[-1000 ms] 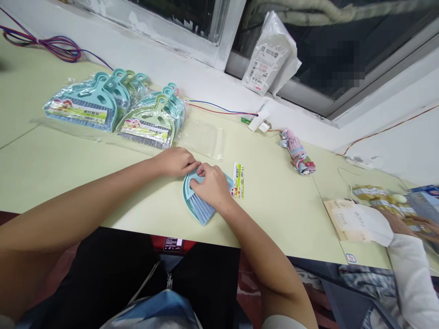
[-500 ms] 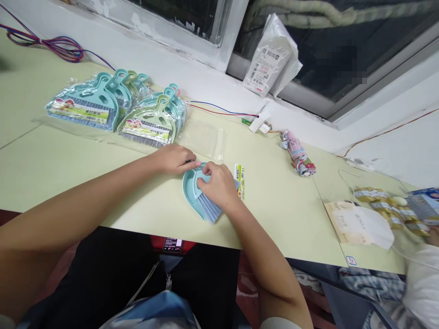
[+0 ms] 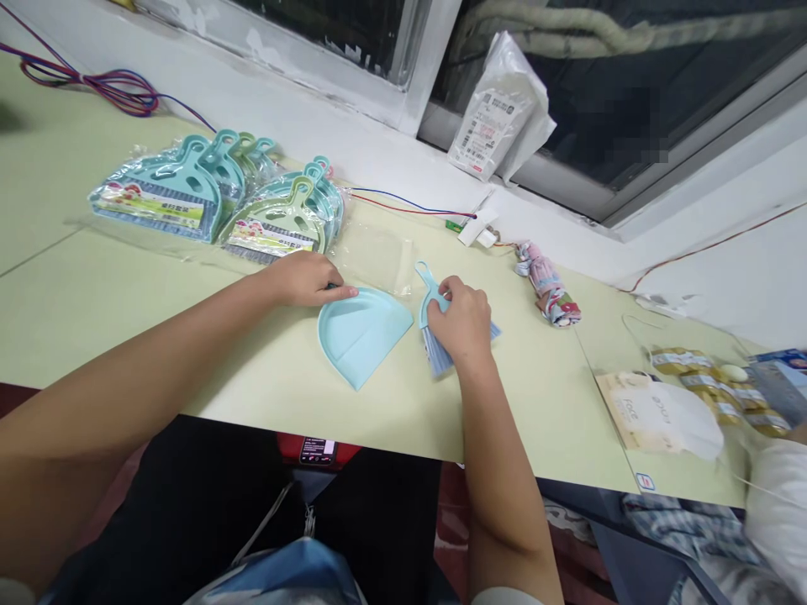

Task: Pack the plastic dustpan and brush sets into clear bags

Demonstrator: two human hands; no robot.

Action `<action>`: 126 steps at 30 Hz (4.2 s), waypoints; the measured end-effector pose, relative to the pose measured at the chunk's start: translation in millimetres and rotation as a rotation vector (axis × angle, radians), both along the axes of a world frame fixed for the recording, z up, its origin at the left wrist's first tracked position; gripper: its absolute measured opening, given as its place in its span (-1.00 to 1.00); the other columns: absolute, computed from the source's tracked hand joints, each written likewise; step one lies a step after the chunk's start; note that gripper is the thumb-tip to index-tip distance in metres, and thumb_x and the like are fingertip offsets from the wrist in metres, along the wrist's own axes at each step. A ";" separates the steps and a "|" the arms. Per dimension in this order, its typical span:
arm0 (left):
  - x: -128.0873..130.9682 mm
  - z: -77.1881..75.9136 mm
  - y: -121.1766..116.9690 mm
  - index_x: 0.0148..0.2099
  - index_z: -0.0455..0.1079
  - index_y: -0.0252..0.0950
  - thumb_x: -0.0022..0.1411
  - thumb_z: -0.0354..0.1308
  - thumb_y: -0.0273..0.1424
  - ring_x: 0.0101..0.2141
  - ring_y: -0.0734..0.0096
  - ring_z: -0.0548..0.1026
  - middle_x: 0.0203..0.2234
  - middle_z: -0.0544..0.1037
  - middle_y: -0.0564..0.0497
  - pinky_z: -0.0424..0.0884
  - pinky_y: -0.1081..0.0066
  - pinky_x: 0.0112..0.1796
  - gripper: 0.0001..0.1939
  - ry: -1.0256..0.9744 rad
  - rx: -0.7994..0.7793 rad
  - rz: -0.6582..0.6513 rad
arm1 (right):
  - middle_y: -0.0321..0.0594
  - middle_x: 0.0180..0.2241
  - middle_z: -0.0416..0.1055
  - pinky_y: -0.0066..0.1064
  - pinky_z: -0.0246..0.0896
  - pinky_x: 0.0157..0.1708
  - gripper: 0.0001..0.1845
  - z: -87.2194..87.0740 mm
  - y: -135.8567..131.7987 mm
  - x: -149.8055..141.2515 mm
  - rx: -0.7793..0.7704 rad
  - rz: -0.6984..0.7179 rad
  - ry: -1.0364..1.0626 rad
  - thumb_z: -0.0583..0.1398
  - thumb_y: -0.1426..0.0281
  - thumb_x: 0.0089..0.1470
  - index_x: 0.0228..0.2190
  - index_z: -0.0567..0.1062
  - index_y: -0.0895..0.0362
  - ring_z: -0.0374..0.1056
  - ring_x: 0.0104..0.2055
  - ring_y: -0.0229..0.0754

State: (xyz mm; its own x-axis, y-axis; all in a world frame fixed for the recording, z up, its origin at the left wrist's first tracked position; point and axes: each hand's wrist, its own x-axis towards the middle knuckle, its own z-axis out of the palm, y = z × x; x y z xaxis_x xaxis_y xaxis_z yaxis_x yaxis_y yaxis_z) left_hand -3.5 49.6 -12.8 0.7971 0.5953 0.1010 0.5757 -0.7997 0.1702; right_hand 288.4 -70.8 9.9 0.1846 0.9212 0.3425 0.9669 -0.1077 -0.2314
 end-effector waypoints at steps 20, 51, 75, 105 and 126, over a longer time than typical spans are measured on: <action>-1.1 -3.4 2.2 -0.45 0.54 -0.23 0.42 -0.18 0.13 -0.44 0.22 0.48 -0.51 0.59 -0.13 0.06 0.29 -0.46 -0.28 -0.013 0.021 0.021 | -0.14 -0.20 0.59 -0.31 0.18 -0.24 -0.75 -20.6 17.8 84.7 -0.312 -0.233 -0.049 0.24 0.51 -0.03 -0.24 0.54 0.04 0.44 -0.16 -0.02; -1.2 4.2 -1.7 -0.49 0.47 -0.26 0.49 -0.13 -0.11 -0.53 0.29 0.44 -0.55 0.55 -0.09 0.03 0.28 -0.49 -0.40 -0.167 0.249 -0.002 | -0.04 -0.13 0.58 -0.23 0.23 -0.10 -0.78 -20.4 20.4 59.0 -0.256 -0.180 -0.066 0.17 0.37 0.19 -0.17 0.58 0.09 0.41 -0.06 0.04; -1.3 0.2 0.9 -0.50 0.46 -0.27 0.49 -0.12 -0.18 -0.51 0.26 0.46 -0.56 0.53 -0.11 -0.02 0.27 -0.50 -0.43 -0.219 0.321 0.015 | 0.03 -0.10 0.56 -0.22 0.25 -0.09 -0.68 -29.1 24.1 64.7 -0.335 -0.212 -0.065 0.18 0.47 0.12 -0.08 0.55 0.14 0.43 -0.03 0.07; -2.1 -0.4 1.5 -0.51 0.46 -0.26 0.49 -0.13 -0.17 -0.52 0.28 0.44 -0.57 0.53 -0.10 0.00 0.28 -0.49 -0.42 -0.208 0.314 0.025 | -0.02 -0.11 0.58 -0.26 0.26 -0.13 -0.56 -28.2 23.1 84.7 -0.349 -0.271 -0.054 0.20 0.60 -0.06 -0.10 0.58 0.13 0.45 -0.03 0.05; -2.0 -4.3 5.0 -0.53 0.42 -0.27 0.48 -0.09 -0.18 -0.54 0.30 0.43 -0.60 0.50 -0.07 -0.02 0.30 -0.52 -0.44 -0.237 0.336 0.017 | -0.06 -0.11 0.59 -0.31 0.27 -0.13 -0.55 -29.2 24.3 87.5 -0.411 -0.235 -0.068 0.26 0.65 -0.12 -0.14 0.60 0.13 0.47 -0.05 0.00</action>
